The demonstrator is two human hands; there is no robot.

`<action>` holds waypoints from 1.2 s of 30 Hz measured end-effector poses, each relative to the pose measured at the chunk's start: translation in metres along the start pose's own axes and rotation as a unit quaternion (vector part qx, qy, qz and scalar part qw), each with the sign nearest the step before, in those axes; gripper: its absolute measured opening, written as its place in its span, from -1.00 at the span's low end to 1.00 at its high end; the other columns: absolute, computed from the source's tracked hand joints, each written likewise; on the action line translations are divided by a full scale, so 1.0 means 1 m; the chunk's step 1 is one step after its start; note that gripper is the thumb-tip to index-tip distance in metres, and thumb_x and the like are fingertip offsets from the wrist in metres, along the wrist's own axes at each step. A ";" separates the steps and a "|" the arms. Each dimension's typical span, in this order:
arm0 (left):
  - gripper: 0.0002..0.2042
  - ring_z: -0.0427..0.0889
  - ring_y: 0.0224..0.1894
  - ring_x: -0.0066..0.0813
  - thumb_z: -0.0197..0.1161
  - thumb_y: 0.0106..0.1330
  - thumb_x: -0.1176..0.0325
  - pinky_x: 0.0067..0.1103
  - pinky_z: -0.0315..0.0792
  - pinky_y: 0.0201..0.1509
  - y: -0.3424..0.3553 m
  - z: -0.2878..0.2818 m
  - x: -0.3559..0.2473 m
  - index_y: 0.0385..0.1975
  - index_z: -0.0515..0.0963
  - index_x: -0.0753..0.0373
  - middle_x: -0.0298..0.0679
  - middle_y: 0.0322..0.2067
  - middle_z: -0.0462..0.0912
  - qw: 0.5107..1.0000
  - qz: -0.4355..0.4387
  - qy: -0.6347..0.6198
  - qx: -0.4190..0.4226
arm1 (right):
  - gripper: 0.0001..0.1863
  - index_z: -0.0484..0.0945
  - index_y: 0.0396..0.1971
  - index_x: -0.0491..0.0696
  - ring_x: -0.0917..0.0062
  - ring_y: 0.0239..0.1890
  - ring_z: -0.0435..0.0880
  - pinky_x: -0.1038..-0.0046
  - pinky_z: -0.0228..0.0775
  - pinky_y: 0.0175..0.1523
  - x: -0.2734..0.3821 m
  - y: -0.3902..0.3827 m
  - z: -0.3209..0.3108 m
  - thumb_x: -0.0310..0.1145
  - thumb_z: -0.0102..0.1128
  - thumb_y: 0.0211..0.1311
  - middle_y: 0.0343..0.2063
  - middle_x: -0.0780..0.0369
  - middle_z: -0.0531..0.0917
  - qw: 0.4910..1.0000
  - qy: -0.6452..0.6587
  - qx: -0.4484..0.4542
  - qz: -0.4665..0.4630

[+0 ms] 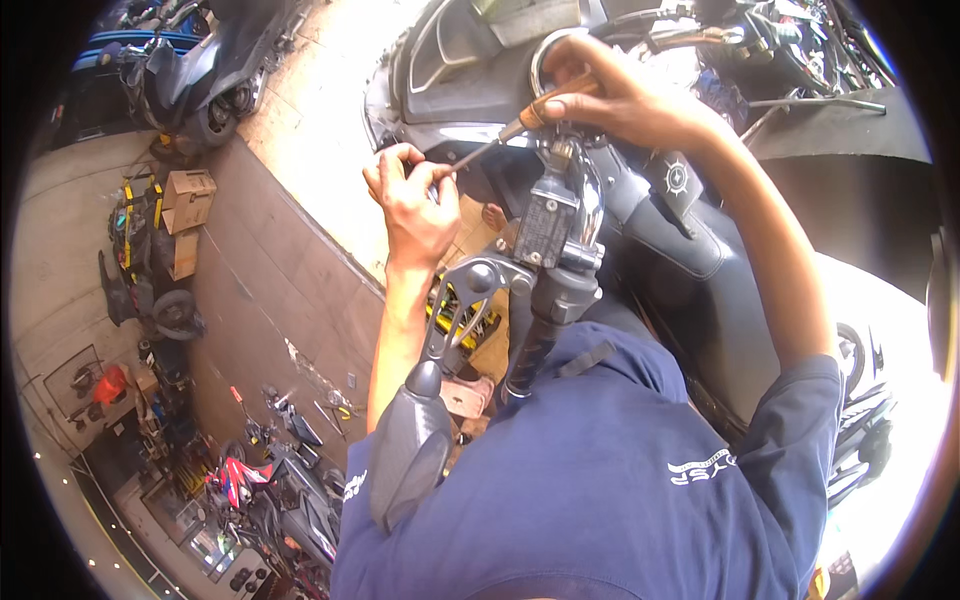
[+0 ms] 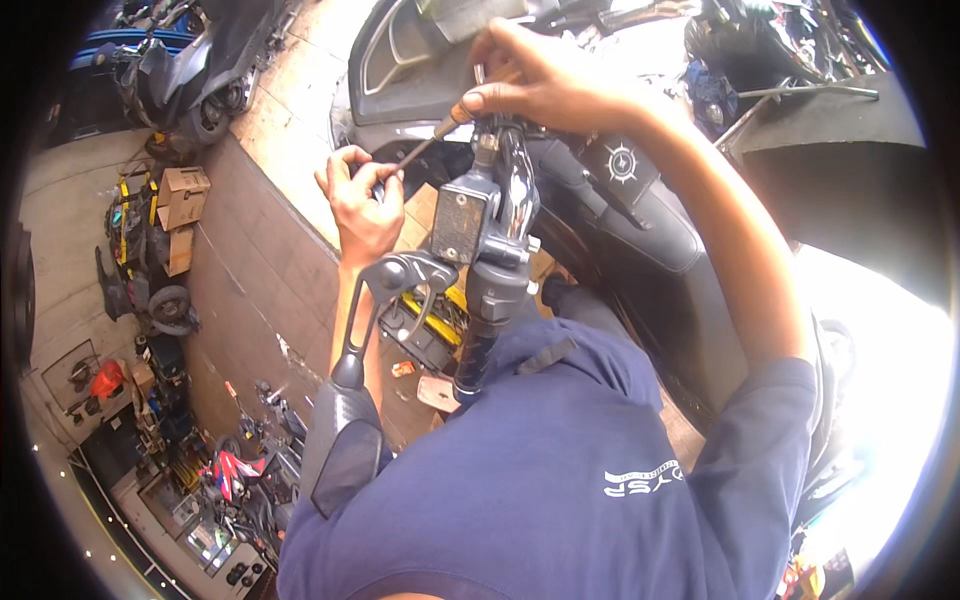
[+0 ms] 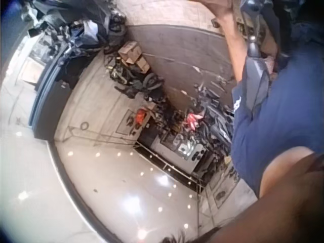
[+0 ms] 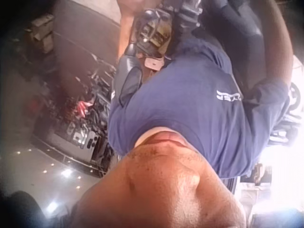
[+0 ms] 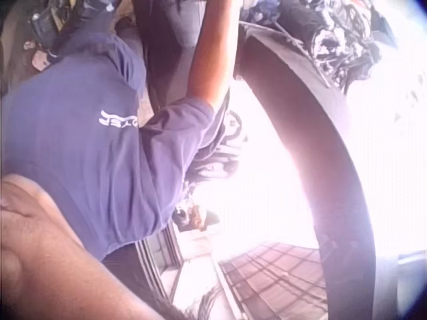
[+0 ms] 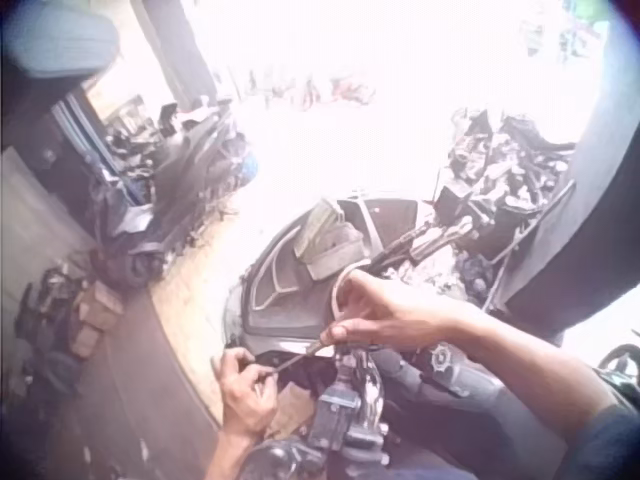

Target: The person removes screws from a motorcycle fairing and dashboard area using a screwdriver, handles internal wiring, and adjusts the front panel.

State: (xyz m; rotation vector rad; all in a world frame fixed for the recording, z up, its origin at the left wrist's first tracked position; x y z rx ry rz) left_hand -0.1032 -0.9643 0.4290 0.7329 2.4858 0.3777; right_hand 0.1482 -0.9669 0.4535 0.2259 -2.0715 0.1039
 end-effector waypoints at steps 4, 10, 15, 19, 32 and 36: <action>-0.94 0.38 -0.06 -0.16 0.39 0.03 0.49 -0.28 0.25 0.12 -0.001 -0.005 0.003 -0.49 0.67 0.26 -0.15 -0.22 0.45 0.999 -0.022 -0.021 -0.013 | -0.63 0.46 -0.08 -0.08 0.40 -0.19 0.61 0.32 0.42 -0.05 0.009 0.007 -0.005 -0.09 0.20 0.38 -0.34 0.13 0.59 0.989 -0.092 0.045 0.103; -0.87 0.46 -0.12 -0.15 0.37 -0.07 0.52 -0.18 0.15 0.17 0.002 0.001 0.006 -0.59 0.53 0.20 -0.18 -0.26 0.43 0.998 0.009 -0.046 -0.051 | -0.72 0.49 -0.15 -0.07 0.26 -0.19 0.70 0.25 0.50 -0.09 0.026 -0.002 -0.014 -0.20 0.25 0.33 -0.32 0.07 0.71 0.995 -0.081 0.012 0.054; -0.86 0.38 -0.07 -0.02 0.30 -0.14 0.58 -0.15 0.26 0.09 0.001 -0.002 -0.003 -0.63 0.46 0.25 -0.09 -0.26 0.42 0.997 -0.001 -0.038 -0.063 | -0.74 0.53 -0.25 -0.14 0.11 -0.13 0.68 0.21 0.48 -0.04 0.009 -0.002 -0.005 -0.25 0.29 0.28 -0.29 0.00 0.69 0.996 0.075 0.028 0.045; -0.89 0.36 -0.05 0.01 0.29 -0.15 0.58 -0.12 0.27 0.12 -0.003 0.001 0.007 -0.64 0.47 0.31 -0.04 -0.24 0.41 0.998 -0.003 -0.030 -0.058 | -0.73 0.56 -0.24 -0.16 0.13 -0.09 0.67 0.22 0.47 0.00 0.012 0.002 -0.006 -0.26 0.34 0.24 -0.24 0.00 0.67 1.000 0.022 -0.004 -0.004; -0.90 0.37 -0.03 0.02 0.29 -0.20 0.56 -0.13 0.31 0.12 -0.004 0.001 0.011 -0.66 0.49 0.31 -0.04 -0.23 0.43 0.997 -0.012 -0.021 -0.076 | -0.66 0.53 -0.15 -0.16 0.42 -0.02 0.68 0.36 0.47 0.08 0.015 -0.008 -0.007 -0.16 0.24 0.37 -0.18 0.12 0.74 0.999 0.037 0.012 0.036; -0.89 0.37 -0.03 0.03 0.29 -0.21 0.55 -0.13 0.31 0.13 -0.004 0.009 0.009 -0.66 0.49 0.32 -0.03 -0.23 0.44 0.996 -0.014 -0.046 -0.078 | -0.64 0.53 -0.14 -0.18 0.42 -0.02 0.68 0.36 0.47 0.06 -0.006 -0.007 0.002 -0.14 0.21 0.38 -0.15 0.12 0.73 0.984 0.161 0.051 -0.053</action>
Point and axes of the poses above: each hand's wrist, its own y-axis towards the middle knuckle, its own z-axis out of the palm, x = y × z, the point moved 7 cm from there along y, towards the middle knuckle
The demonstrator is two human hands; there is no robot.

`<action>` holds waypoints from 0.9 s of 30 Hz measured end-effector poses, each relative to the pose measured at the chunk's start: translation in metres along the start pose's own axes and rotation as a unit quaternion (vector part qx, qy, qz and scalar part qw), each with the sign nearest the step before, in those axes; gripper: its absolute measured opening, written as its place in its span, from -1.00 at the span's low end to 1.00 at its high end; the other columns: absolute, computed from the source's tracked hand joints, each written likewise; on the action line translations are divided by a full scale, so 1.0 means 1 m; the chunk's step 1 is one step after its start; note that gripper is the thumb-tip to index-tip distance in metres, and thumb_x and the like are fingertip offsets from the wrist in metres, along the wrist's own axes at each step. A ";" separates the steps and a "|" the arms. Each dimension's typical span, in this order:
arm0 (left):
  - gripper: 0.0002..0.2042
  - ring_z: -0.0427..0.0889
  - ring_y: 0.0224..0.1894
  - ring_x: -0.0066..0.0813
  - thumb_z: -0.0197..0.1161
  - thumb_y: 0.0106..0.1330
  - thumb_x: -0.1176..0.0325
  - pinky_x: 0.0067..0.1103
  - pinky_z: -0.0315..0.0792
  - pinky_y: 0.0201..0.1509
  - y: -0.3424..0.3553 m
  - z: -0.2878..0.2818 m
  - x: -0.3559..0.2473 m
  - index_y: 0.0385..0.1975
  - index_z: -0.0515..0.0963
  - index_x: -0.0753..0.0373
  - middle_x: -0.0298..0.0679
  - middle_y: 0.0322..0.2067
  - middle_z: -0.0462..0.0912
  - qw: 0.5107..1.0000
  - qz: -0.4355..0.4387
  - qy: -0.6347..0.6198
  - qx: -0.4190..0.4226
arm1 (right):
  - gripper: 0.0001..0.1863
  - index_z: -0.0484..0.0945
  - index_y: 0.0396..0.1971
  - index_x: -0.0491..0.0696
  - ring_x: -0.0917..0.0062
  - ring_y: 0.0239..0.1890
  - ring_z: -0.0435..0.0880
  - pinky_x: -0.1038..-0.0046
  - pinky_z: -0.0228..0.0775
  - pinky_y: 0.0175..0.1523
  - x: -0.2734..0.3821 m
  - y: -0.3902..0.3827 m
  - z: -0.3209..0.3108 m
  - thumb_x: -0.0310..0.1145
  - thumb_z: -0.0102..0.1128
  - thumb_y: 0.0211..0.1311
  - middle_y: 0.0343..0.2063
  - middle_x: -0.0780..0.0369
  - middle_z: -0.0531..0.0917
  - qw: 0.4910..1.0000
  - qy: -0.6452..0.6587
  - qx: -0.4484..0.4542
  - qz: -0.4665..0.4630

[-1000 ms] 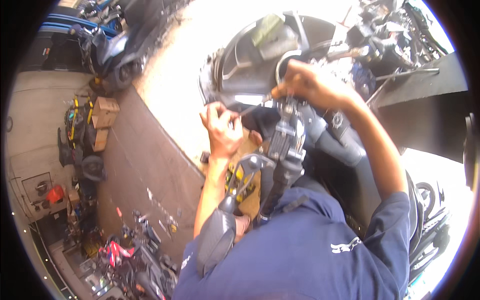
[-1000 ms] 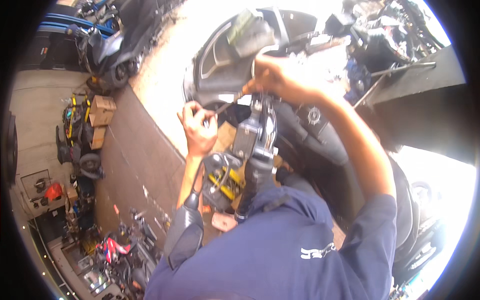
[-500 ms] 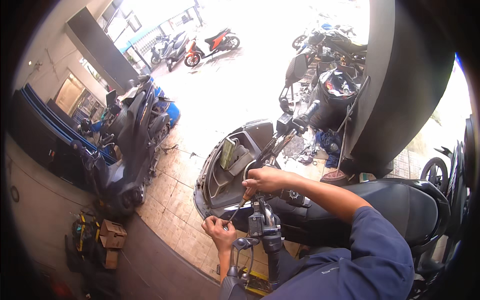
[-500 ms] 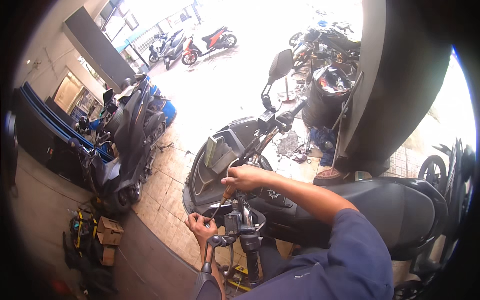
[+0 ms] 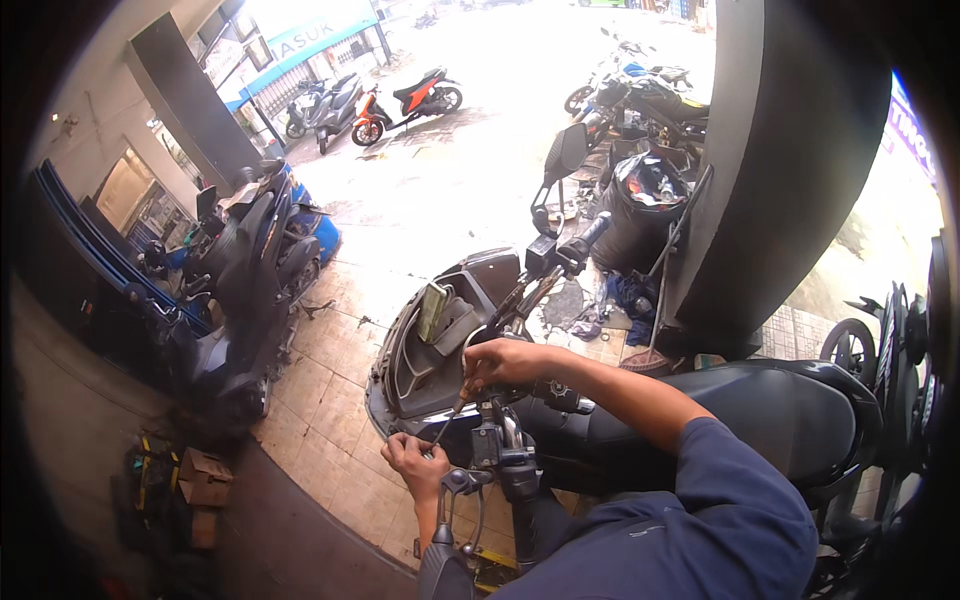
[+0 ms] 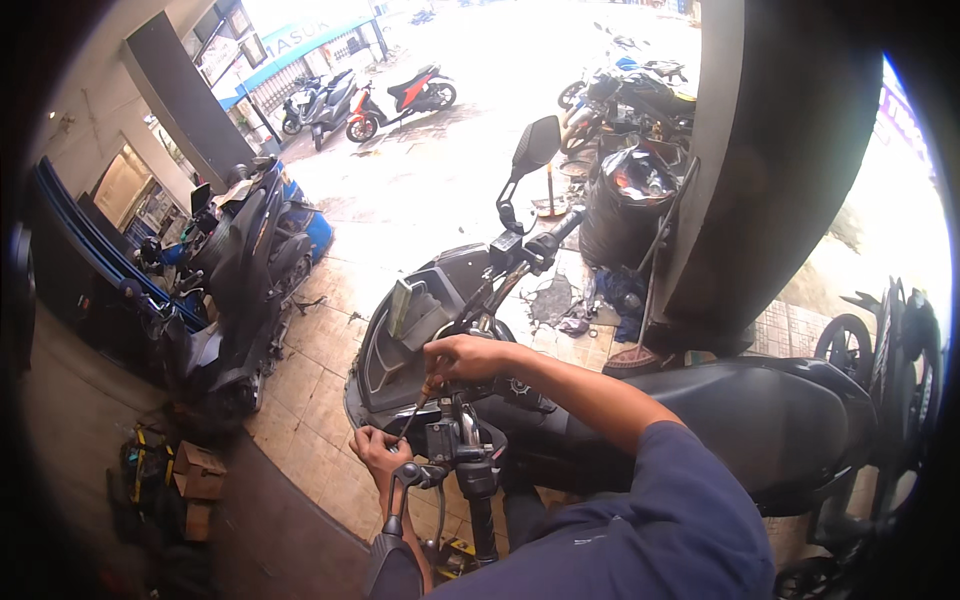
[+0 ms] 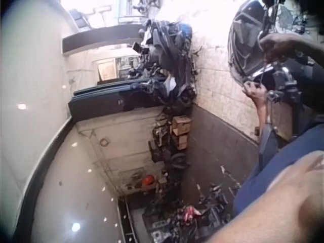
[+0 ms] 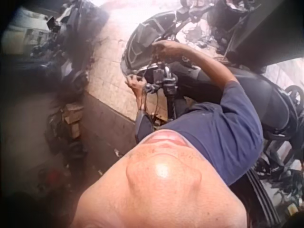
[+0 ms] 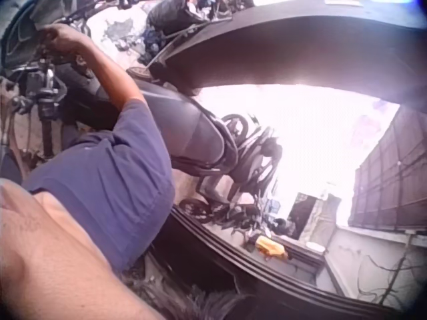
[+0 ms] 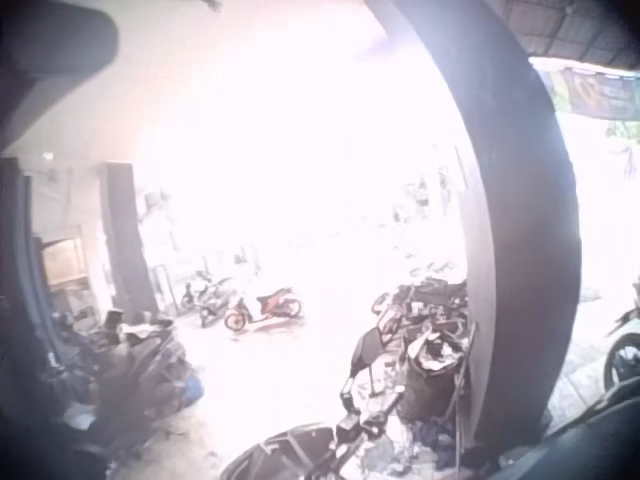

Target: The person removes screws from a motorcycle fairing and dashboard area using a screwdriver, handles internal wiring, and adjusts the front panel.

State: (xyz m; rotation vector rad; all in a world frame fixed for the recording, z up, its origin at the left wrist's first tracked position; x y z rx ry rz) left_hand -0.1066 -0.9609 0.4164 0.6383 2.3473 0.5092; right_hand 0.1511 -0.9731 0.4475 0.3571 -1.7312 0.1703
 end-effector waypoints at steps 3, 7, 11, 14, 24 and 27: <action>-0.87 0.37 -0.03 0.04 0.30 -0.21 0.55 -0.13 0.30 0.12 0.000 -0.011 0.000 -0.65 0.48 0.33 -0.01 -0.25 0.43 1.000 -0.009 0.014 0.000 | -0.76 0.51 -0.18 -0.20 0.50 -0.03 0.68 0.39 0.48 0.06 0.014 0.003 -0.003 -0.33 0.25 0.35 -0.18 0.16 0.73 0.973 -0.154 -0.075 0.157; -0.87 0.38 -0.05 0.04 0.28 -0.18 0.56 -0.13 0.30 0.11 0.004 -0.008 -0.010 -0.63 0.45 0.34 -0.01 -0.25 0.42 1.000 -0.002 0.006 0.001 | -0.71 0.53 -0.15 -0.16 0.36 -0.04 0.70 0.33 0.48 0.04 0.010 0.003 0.002 -0.23 0.24 0.35 -0.22 0.11 0.72 1.000 0.012 -0.002 -0.024; -0.87 0.37 -0.05 0.01 0.27 -0.15 0.58 -0.14 0.28 0.14 0.004 -0.017 -0.005 -0.62 0.44 0.34 -0.02 -0.24 0.41 1.000 -0.023 0.020 0.007 | -0.74 0.50 -0.14 -0.18 0.34 -0.03 0.70 0.34 0.49 0.04 0.028 0.001 0.005 -0.38 0.29 0.28 -0.19 0.07 0.72 0.983 -0.107 -0.060 0.139; -0.87 0.37 -0.03 0.00 0.27 -0.15 0.58 -0.13 0.27 0.15 0.007 -0.013 -0.013 -0.62 0.44 0.34 -0.01 -0.23 0.40 0.999 -0.029 0.008 0.014 | -0.71 0.51 -0.12 -0.13 0.37 -0.01 0.69 0.34 0.49 0.05 0.016 0.002 -0.004 -0.29 0.31 0.30 -0.14 0.09 0.72 0.989 -0.135 -0.034 0.053; -0.89 0.33 0.00 -0.01 0.27 -0.17 0.55 -0.13 0.23 0.20 0.006 -0.010 -0.008 -0.64 0.46 0.32 -0.06 -0.22 0.39 0.999 -0.047 0.000 0.024 | -0.71 0.50 -0.10 -0.12 0.42 -0.03 0.70 0.37 0.49 0.09 0.024 0.004 0.007 -0.22 0.24 0.38 -0.16 0.15 0.75 0.999 0.024 0.023 -0.041; -0.89 0.33 -0.02 -0.01 0.27 -0.17 0.55 -0.13 0.24 0.18 0.006 -0.012 -0.010 -0.64 0.46 0.33 -0.06 -0.23 0.39 0.999 -0.038 0.011 0.020 | -0.72 0.50 -0.12 -0.12 0.41 -0.05 0.71 0.35 0.49 0.08 0.025 0.000 0.005 -0.24 0.24 0.37 -0.18 0.14 0.75 0.998 -0.061 -0.014 0.018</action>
Point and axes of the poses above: each hand's wrist, its own y-axis towards the middle knuckle, its own z-axis out of the palm, x = y × z, the point moved 7 cm from there along y, towards the middle knuckle
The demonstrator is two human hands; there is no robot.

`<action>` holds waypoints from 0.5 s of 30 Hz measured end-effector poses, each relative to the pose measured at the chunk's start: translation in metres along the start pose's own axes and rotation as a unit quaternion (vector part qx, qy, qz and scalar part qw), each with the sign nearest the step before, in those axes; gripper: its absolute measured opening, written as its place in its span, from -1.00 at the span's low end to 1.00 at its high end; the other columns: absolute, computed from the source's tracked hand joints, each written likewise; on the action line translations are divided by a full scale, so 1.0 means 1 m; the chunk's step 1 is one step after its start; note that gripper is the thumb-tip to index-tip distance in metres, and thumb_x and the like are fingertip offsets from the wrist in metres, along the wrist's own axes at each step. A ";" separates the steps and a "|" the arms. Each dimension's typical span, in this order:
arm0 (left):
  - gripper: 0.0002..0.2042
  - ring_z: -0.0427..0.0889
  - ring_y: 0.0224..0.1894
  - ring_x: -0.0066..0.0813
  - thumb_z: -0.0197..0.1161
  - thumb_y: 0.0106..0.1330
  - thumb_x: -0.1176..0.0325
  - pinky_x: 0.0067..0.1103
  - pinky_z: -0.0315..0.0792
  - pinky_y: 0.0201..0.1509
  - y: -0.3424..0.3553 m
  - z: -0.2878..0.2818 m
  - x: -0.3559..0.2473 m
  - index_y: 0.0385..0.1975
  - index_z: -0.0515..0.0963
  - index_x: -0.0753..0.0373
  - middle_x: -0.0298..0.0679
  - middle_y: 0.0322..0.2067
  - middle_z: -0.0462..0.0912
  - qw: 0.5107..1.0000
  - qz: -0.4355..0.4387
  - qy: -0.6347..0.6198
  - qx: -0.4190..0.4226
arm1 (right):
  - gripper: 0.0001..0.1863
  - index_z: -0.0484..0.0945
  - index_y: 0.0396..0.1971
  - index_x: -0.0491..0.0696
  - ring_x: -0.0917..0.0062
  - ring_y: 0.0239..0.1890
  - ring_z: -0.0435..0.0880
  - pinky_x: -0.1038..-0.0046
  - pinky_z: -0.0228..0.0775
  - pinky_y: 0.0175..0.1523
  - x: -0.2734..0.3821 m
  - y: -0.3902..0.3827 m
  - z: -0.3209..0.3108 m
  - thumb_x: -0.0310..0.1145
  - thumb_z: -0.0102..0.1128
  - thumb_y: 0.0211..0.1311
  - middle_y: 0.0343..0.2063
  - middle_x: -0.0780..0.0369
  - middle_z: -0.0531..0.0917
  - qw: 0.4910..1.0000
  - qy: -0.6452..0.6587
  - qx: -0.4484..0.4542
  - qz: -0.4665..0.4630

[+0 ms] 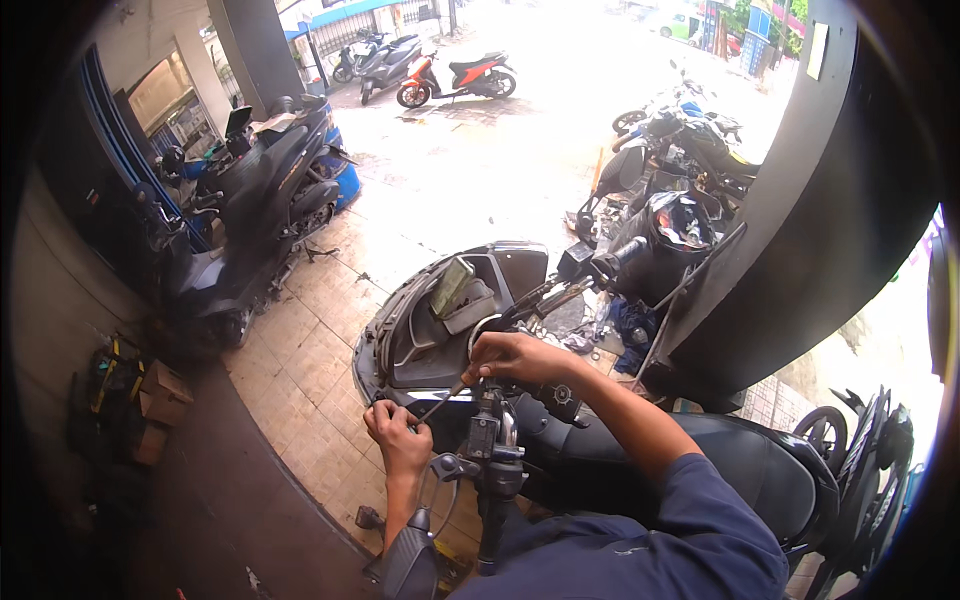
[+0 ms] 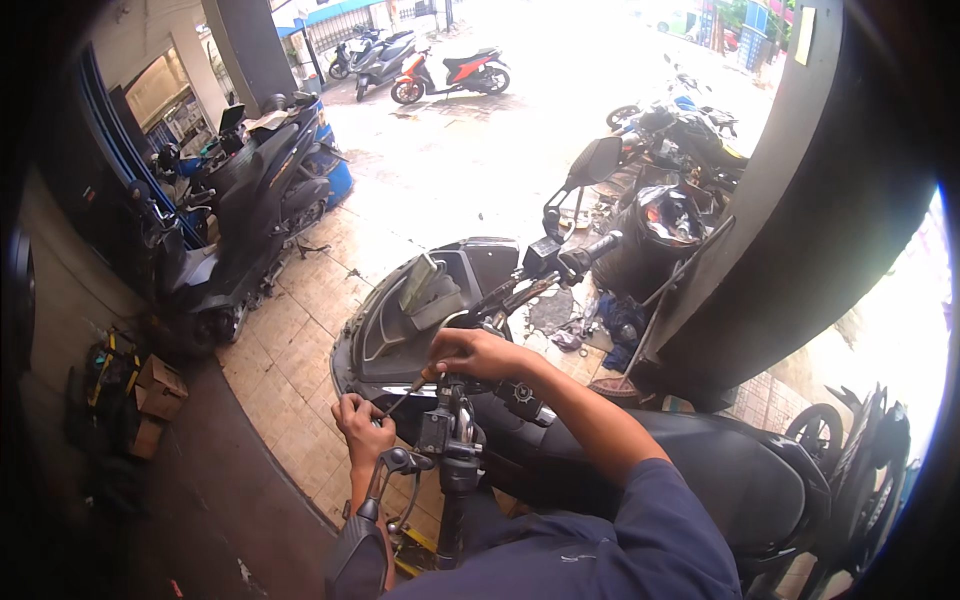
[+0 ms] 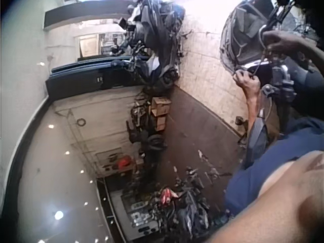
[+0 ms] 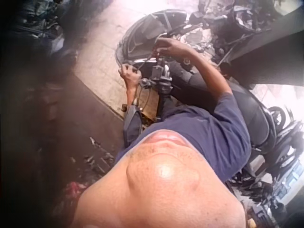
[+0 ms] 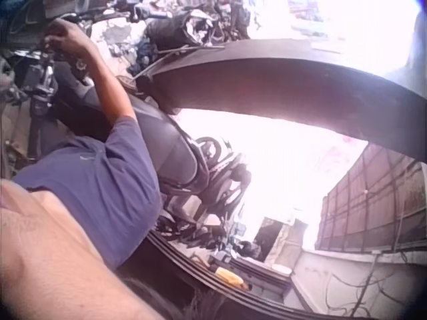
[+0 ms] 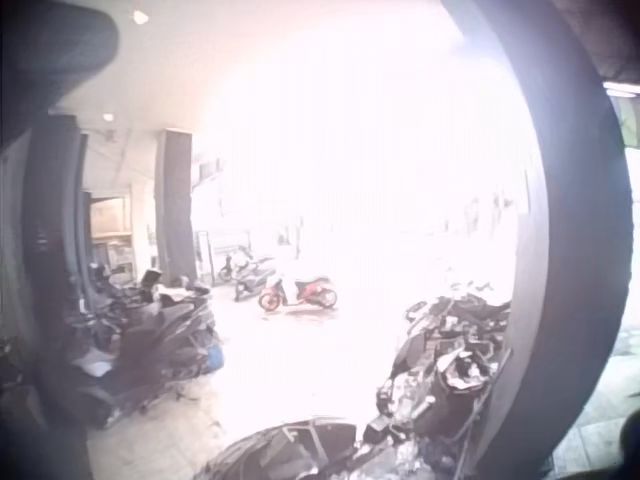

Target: The person removes screws from a motorcycle fairing and dashboard area using a screwdriver, handles internal wiring, and adjusts the front panel.

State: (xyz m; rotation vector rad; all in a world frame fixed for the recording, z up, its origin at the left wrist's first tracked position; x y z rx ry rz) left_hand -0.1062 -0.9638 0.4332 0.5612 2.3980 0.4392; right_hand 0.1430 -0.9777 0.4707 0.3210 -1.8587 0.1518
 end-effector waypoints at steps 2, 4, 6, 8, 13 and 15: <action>-0.89 0.34 -0.02 -0.01 0.27 -0.19 0.54 -0.13 0.25 0.16 0.000 -0.002 0.001 -0.66 0.47 0.32 -0.05 -0.23 0.40 1.000 -0.004 0.009 0.002 | -0.74 0.51 -0.13 -0.12 0.40 -0.06 0.71 0.36 0.49 0.06 0.007 0.002 -0.003 -0.27 0.26 0.35 -0.20 0.15 0.75 0.994 -0.041 -0.021 0.094; -0.89 0.35 -0.03 -0.01 0.28 -0.20 0.54 -0.14 0.27 0.14 0.000 -0.002 -0.002 -0.67 0.47 0.31 -0.05 -0.24 0.41 1.000 0.004 0.008 -0.006 | -0.75 0.51 -0.14 -0.11 0.40 -0.05 0.71 0.36 0.49 0.05 0.001 -0.001 -0.005 -0.27 0.26 0.35 -0.21 0.14 0.74 0.998 -0.042 -0.007 0.047; -0.89 0.36 -0.04 -0.01 0.28 -0.20 0.54 -0.15 0.28 0.13 -0.001 0.001 -0.002 -0.66 0.47 0.31 -0.04 -0.24 0.41 1.000 0.011 0.010 -0.010 | -0.75 0.51 -0.15 -0.13 0.42 -0.05 0.71 0.36 0.49 0.04 0.005 -0.004 -0.003 -0.27 0.24 0.36 -0.22 0.15 0.74 1.000 -0.023 0.001 -0.017; -0.89 0.36 -0.05 0.00 0.29 -0.20 0.53 -0.15 0.29 0.12 0.000 0.001 0.001 -0.66 0.47 0.31 -0.04 -0.25 0.41 1.000 0.017 0.013 -0.010 | -0.75 0.51 -0.15 -0.13 0.42 -0.06 0.71 0.36 0.50 0.04 0.007 -0.005 -0.003 -0.28 0.25 0.36 -0.21 0.16 0.74 0.999 0.009 0.004 -0.045; -0.88 0.37 -0.07 0.00 0.29 -0.19 0.52 -0.15 0.30 0.11 0.002 0.002 -0.001 -0.67 0.46 0.31 -0.03 -0.27 0.41 0.999 0.023 0.020 -0.014 | -0.74 0.51 -0.11 -0.14 0.43 -0.03 0.69 0.37 0.51 0.04 0.008 -0.004 -0.008 -0.28 0.24 0.36 -0.17 0.11 0.71 0.998 -0.059 -0.003 0.014; -0.88 0.37 -0.07 -0.01 0.29 -0.19 0.52 -0.16 0.30 0.10 0.002 0.003 -0.001 -0.67 0.46 0.31 -0.04 -0.27 0.41 0.999 0.028 0.021 -0.015 | -0.75 0.50 -0.13 -0.15 0.43 -0.03 0.69 0.37 0.51 0.04 0.010 -0.002 -0.007 -0.32 0.25 0.35 -0.18 0.12 0.71 0.995 -0.043 -0.001 -0.094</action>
Point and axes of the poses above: each hand's wrist, its own y-axis towards the middle knuckle, its own z-axis out of the palm, x = y × z, the point moved 7 cm from there along y, towards the middle knuckle
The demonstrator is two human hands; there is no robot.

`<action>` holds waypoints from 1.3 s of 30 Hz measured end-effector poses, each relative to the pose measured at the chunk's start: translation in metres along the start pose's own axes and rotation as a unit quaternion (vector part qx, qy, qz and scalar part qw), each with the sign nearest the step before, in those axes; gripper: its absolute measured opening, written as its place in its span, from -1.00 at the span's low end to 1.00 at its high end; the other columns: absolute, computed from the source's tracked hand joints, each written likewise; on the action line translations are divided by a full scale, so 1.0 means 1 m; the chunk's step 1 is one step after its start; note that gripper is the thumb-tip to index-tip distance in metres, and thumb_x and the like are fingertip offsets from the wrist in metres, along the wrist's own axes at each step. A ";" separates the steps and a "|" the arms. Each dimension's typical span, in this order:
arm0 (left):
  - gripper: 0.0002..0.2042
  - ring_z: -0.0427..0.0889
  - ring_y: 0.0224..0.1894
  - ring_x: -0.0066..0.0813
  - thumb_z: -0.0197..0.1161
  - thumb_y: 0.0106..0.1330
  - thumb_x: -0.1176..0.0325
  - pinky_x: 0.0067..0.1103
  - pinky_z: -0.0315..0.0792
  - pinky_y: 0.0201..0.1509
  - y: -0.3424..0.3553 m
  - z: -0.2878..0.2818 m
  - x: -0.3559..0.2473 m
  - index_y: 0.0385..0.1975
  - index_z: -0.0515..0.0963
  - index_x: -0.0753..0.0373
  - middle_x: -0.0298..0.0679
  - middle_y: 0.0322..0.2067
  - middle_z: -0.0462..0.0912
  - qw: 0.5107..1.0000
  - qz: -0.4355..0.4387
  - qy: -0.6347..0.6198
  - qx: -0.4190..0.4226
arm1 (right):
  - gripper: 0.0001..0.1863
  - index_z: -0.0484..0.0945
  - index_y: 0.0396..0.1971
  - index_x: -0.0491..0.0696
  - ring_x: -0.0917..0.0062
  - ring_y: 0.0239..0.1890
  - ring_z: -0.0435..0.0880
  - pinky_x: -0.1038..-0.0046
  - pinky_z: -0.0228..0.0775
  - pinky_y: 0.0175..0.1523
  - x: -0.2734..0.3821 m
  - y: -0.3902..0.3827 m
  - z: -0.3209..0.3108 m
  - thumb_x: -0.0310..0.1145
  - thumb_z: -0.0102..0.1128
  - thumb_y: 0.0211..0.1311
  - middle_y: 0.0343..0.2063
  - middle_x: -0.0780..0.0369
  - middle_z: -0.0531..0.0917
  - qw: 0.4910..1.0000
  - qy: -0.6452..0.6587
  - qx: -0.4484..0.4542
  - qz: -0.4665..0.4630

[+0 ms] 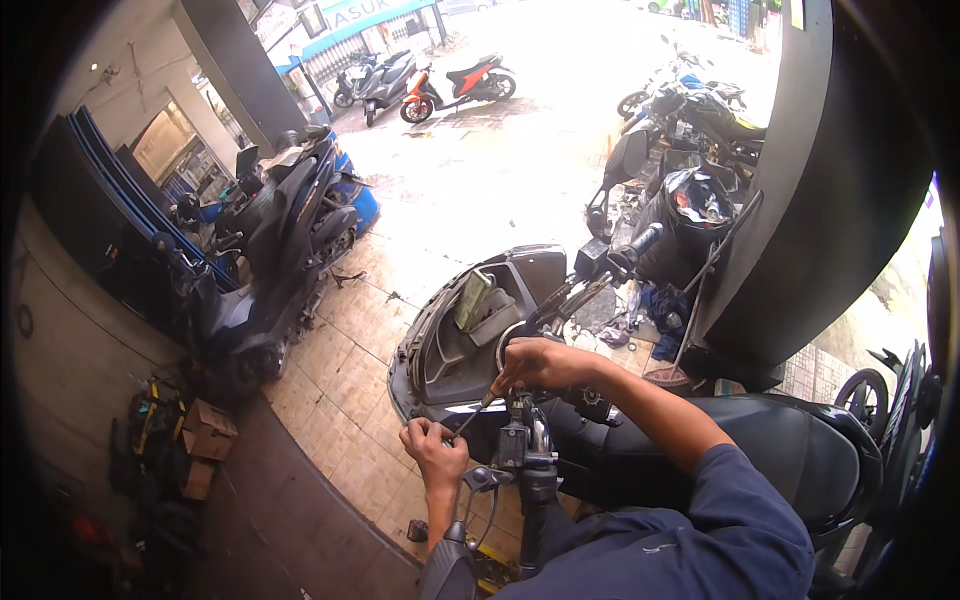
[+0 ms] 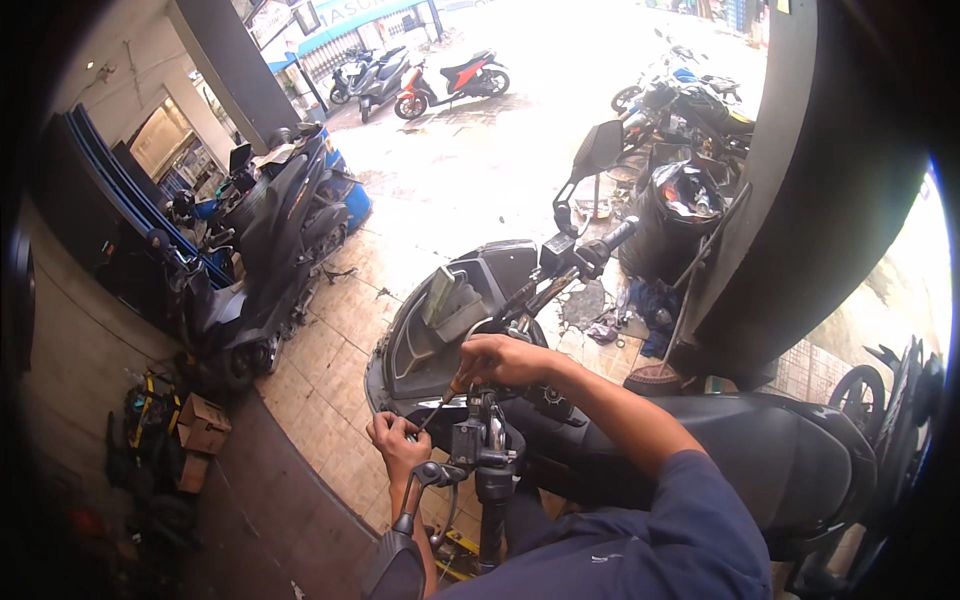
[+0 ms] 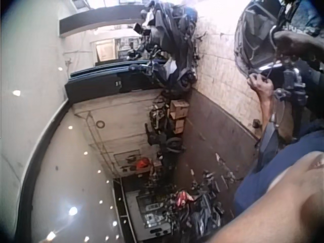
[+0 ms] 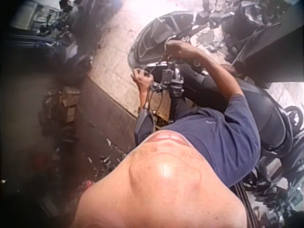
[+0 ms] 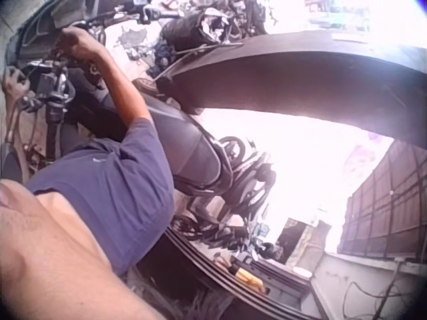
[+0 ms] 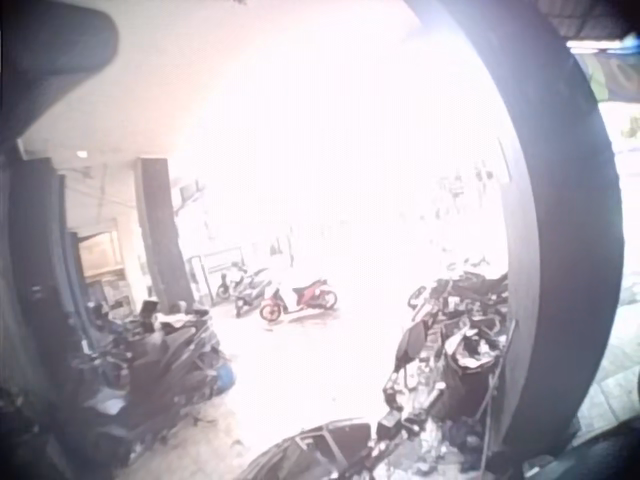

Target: The person removes screws from a motorcycle fairing and dashboard area using a screwdriver, handles internal wiring, and adjusts the front panel.

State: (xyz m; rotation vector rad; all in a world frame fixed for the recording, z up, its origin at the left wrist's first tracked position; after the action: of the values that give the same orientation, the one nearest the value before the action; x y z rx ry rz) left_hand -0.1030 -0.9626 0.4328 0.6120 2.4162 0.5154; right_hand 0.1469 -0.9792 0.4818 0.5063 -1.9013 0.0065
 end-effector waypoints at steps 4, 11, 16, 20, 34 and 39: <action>-0.88 0.37 -0.08 -0.02 0.29 -0.19 0.52 -0.16 0.31 0.09 -0.001 -0.004 0.001 -0.66 0.47 0.30 -0.05 -0.27 0.41 1.000 -0.006 0.003 0.002 | -0.80 0.50 -0.14 -0.17 0.45 -0.02 0.69 0.38 0.51 0.03 -0.003 -0.003 -0.002 -0.44 0.26 0.32 -0.19 0.12 0.71 0.972 0.005 -0.027 0.234; -0.88 0.37 -0.08 -0.03 0.30 -0.20 0.52 -0.16 0.31 0.09 -0.002 -0.004 -0.002 -0.67 0.47 0.29 -0.06 -0.27 0.41 1.000 -0.004 0.000 0.002 | -0.77 0.50 -0.15 -0.15 0.40 -0.02 0.70 0.35 0.51 0.04 -0.010 -0.003 0.004 -0.34 0.25 0.34 -0.20 0.12 0.71 0.996 0.047 -0.014 0.080; -0.88 0.37 -0.08 -0.02 0.30 -0.20 0.51 -0.17 0.31 0.09 0.000 -0.004 -0.003 -0.66 0.49 0.29 -0.06 -0.27 0.40 1.000 0.000 0.007 0.001 | -0.79 0.52 -0.14 -0.11 0.36 -0.09 0.70 0.33 0.51 0.00 -0.004 -0.003 -0.001 -0.38 0.26 0.30 -0.20 0.12 0.70 0.999 -0.047 -0.011 0.019; -0.89 0.37 -0.07 -0.02 0.30 -0.21 0.51 -0.17 0.31 0.09 -0.001 -0.003 0.006 -0.67 0.50 0.29 -0.06 -0.26 0.41 1.000 -0.006 0.009 0.003 | -0.80 0.51 -0.15 -0.11 0.34 -0.07 0.69 0.34 0.48 0.03 -0.002 0.002 0.000 -0.44 0.27 0.27 -0.20 0.12 0.67 0.987 -0.006 -0.029 0.158; -0.90 0.37 -0.04 0.00 0.32 -0.20 0.51 -0.15 0.31 0.11 -0.004 0.000 0.000 -0.68 0.52 0.28 -0.04 -0.26 0.41 1.000 -0.007 -0.007 0.003 | -0.78 0.49 -0.11 -0.11 0.38 -0.01 0.70 0.36 0.46 0.10 -0.008 -0.009 0.000 -0.35 0.23 0.36 -0.13 0.14 0.71 0.998 -0.065 -0.017 0.003; -0.90 0.38 -0.07 -0.01 0.31 -0.18 0.52 -0.16 0.31 0.10 -0.007 -0.006 0.002 -0.67 0.50 0.29 -0.05 -0.27 0.41 1.000 -0.005 0.001 0.000 | -0.71 0.50 -0.21 -0.16 0.33 -0.07 0.71 0.31 0.49 0.00 0.001 -0.008 0.000 -0.23 0.27 0.36 -0.26 0.08 0.74 0.969 -0.029 -0.070 0.236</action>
State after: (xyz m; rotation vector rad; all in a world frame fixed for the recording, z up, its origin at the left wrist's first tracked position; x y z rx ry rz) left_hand -0.1102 -0.9684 0.4333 0.5983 2.4195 0.5119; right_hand 0.1494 -0.9867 0.4812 -0.0509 -2.0221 0.1684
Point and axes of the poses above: each hand's wrist, its own y-axis towards the middle knuckle, its own z-axis out of the palm, x = y × z, the point moved 7 cm from there along y, towards the middle knuckle
